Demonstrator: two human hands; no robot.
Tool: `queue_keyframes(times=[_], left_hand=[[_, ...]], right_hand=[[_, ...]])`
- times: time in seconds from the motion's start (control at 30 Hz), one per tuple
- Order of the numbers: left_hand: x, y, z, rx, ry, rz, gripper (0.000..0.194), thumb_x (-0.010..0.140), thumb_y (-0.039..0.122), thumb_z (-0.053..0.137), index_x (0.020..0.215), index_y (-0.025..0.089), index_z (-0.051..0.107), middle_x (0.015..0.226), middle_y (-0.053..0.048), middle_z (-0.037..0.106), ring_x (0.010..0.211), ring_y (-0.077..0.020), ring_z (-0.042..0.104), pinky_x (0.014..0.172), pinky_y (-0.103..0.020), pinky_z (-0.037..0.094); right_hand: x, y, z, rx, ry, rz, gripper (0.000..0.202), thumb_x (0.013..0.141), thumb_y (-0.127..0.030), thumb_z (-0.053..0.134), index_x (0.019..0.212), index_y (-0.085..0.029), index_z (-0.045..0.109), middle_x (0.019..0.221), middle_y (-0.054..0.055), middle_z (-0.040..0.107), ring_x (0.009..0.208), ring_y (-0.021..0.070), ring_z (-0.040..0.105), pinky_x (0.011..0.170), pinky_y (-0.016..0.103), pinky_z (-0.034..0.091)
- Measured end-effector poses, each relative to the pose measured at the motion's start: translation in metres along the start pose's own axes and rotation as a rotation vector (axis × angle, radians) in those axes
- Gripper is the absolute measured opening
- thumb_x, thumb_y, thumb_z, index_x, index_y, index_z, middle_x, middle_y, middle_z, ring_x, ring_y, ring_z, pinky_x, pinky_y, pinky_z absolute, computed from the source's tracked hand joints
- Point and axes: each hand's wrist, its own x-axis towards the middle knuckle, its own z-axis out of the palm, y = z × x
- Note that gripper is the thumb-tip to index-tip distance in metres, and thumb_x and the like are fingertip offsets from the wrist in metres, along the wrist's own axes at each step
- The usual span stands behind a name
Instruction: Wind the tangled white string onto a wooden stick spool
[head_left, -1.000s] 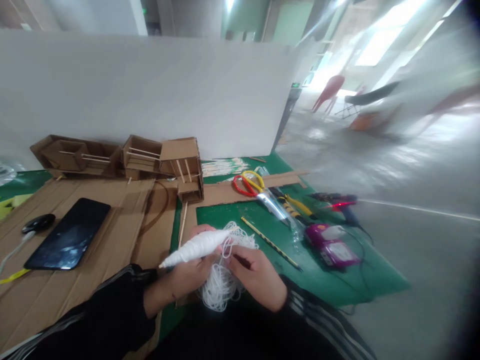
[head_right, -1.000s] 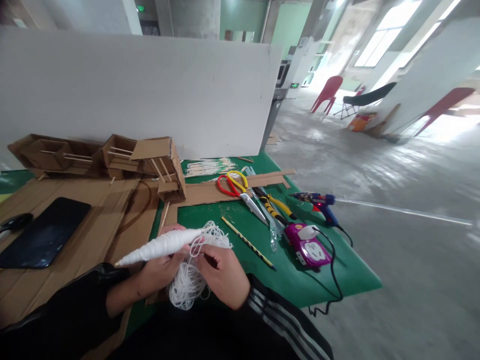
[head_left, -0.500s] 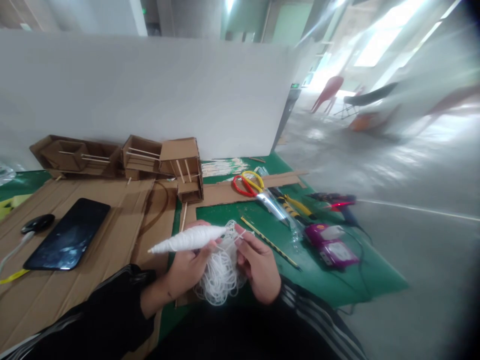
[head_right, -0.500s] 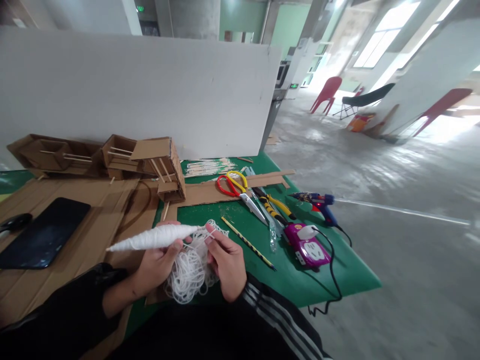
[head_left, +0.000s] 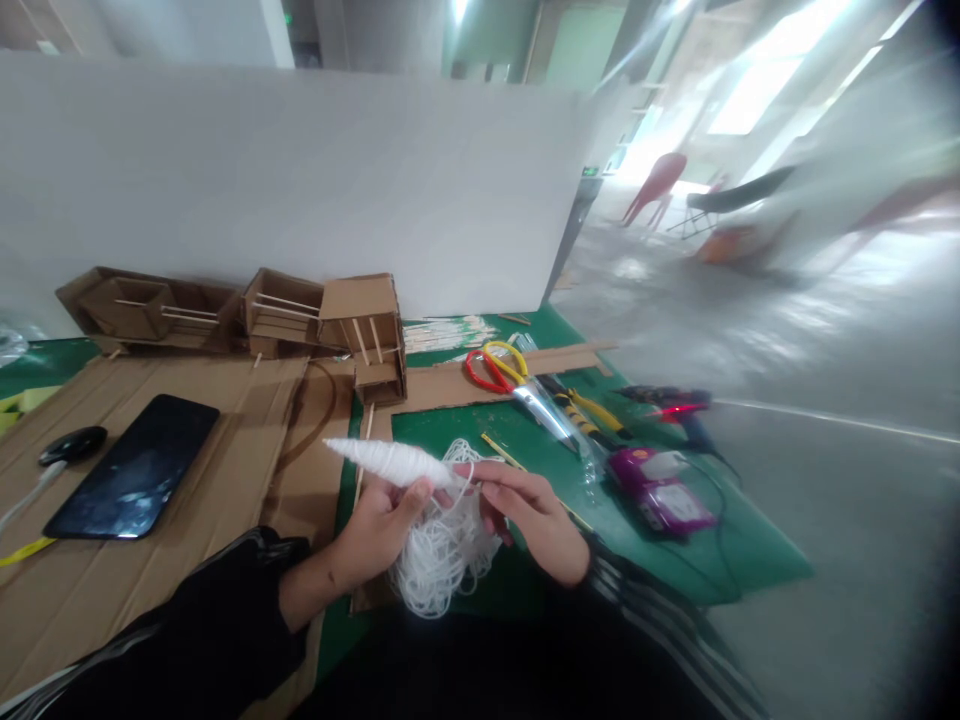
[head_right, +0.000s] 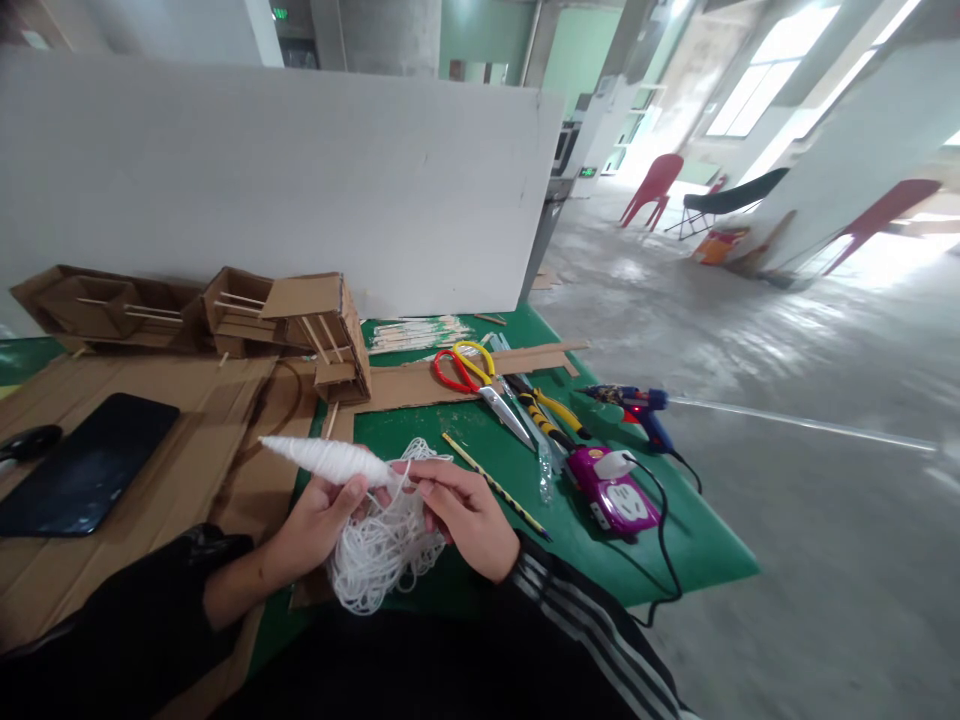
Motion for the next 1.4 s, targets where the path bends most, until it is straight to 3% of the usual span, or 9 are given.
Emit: queue_keyframes(times=[0.17, 0.4, 0.6, 0.77, 0.97, 1.07, 1.23, 1.33, 1.4], left_hand=[[0.001, -0.004, 0.0, -0.031, -0.022, -0.066, 0.043, 0.086, 0.054, 0.057, 0.091, 0.012, 0.063, 0.066, -0.001, 0.06, 0.054, -0.0086, 0.048, 0.051, -0.02, 0.04], [0.001, 0.001, -0.001, -0.051, -0.145, -0.145, 0.042, 0.086, 0.052, 0.058, 0.101, 0.014, 0.063, 0.08, -0.005, 0.068, 0.069, -0.0146, 0.061, 0.062, -0.024, 0.049], [0.0, 0.007, -0.003, 0.076, -0.229, -0.144, 0.048, 0.088, 0.056, 0.05, 0.07, 0.013, 0.059, 0.057, 0.0, 0.055, 0.05, -0.01, 0.05, 0.049, -0.021, 0.04], [0.001, 0.009, -0.004, 0.071, -0.211, -0.184, 0.047, 0.078, 0.053, 0.066, 0.099, 0.012, 0.059, 0.074, -0.002, 0.06, 0.061, -0.012, 0.053, 0.054, -0.022, 0.041], [0.004, 0.012, -0.006, 0.313, -0.23, -0.103, 0.033, 0.083, 0.039, 0.064, 0.105, 0.014, 0.066, 0.08, -0.003, 0.063, 0.068, -0.0137, 0.055, 0.06, -0.022, 0.043], [0.004, 0.013, -0.004, 0.354, -0.194, -0.017, 0.029, 0.089, 0.04, 0.056, 0.095, 0.015, 0.07, 0.078, -0.004, 0.066, 0.072, -0.0163, 0.058, 0.066, -0.025, 0.046], [0.006, 0.013, -0.002, 0.253, -0.045, -0.007, 0.034, 0.091, 0.043, 0.05, 0.096, 0.015, 0.07, 0.092, -0.007, 0.071, 0.083, -0.0195, 0.063, 0.073, -0.028, 0.049], [0.009, 0.01, -0.004, 0.288, 0.059, 0.038, 0.035, 0.094, 0.041, 0.043, 0.078, 0.017, 0.063, 0.08, -0.005, 0.069, 0.071, -0.0159, 0.058, 0.068, -0.026, 0.046], [0.011, 0.009, -0.008, 0.383, 0.126, 0.06, 0.037, 0.095, 0.035, 0.036, 0.069, 0.018, 0.055, 0.07, -0.002, 0.065, 0.063, -0.0149, 0.053, 0.064, -0.026, 0.044]], right_hand=[[0.004, -0.006, -0.003, -0.206, -0.053, -0.067, 0.039, 0.089, -0.03, 0.051, 0.121, -0.015, 0.066, 0.069, 0.0, 0.059, 0.051, 0.0078, 0.046, 0.049, 0.022, 0.041], [0.005, 0.001, 0.0, -0.253, -0.171, -0.06, 0.057, 0.093, -0.035, 0.05, 0.146, -0.019, 0.036, 0.069, -0.004, 0.056, 0.061, 0.01, 0.048, 0.063, 0.025, 0.047], [-0.001, -0.004, -0.004, -0.276, -0.193, -0.082, 0.051, 0.093, -0.033, 0.051, 0.14, -0.018, 0.039, 0.071, -0.002, 0.054, 0.061, 0.0109, 0.048, 0.058, 0.024, 0.044], [-0.013, -0.02, -0.024, -0.358, -0.117, -0.059, 0.039, 0.092, -0.032, 0.049, 0.129, -0.02, 0.044, 0.065, -0.005, 0.053, 0.06, 0.0125, 0.053, 0.061, 0.025, 0.046], [-0.034, -0.028, -0.06, -0.545, -0.007, -0.014, 0.032, 0.092, -0.038, 0.049, 0.119, -0.021, 0.047, 0.064, -0.002, 0.058, 0.061, 0.0163, 0.059, 0.064, 0.03, 0.05], [-0.042, -0.027, -0.073, -0.614, 0.076, -0.02, 0.032, 0.092, -0.04, 0.05, 0.118, -0.021, 0.05, 0.065, 0.0, 0.06, 0.061, 0.0173, 0.06, 0.062, 0.03, 0.051], [-0.05, -0.025, -0.091, -0.702, 0.165, -0.113, 0.028, 0.092, -0.04, 0.049, 0.111, -0.023, 0.06, 0.073, 0.005, 0.066, 0.065, 0.0192, 0.064, 0.061, 0.03, 0.053], [-0.055, -0.03, -0.1, -0.732, 0.226, -0.191, 0.027, 0.089, -0.047, 0.054, 0.099, -0.025, 0.067, 0.08, 0.009, 0.067, 0.065, 0.0189, 0.064, 0.057, 0.03, 0.052], [-0.06, -0.033, -0.104, -0.753, 0.347, -0.255, 0.03, 0.083, -0.053, 0.061, 0.094, -0.026, 0.069, 0.078, 0.01, 0.067, 0.06, 0.0175, 0.061, 0.05, 0.029, 0.049]])
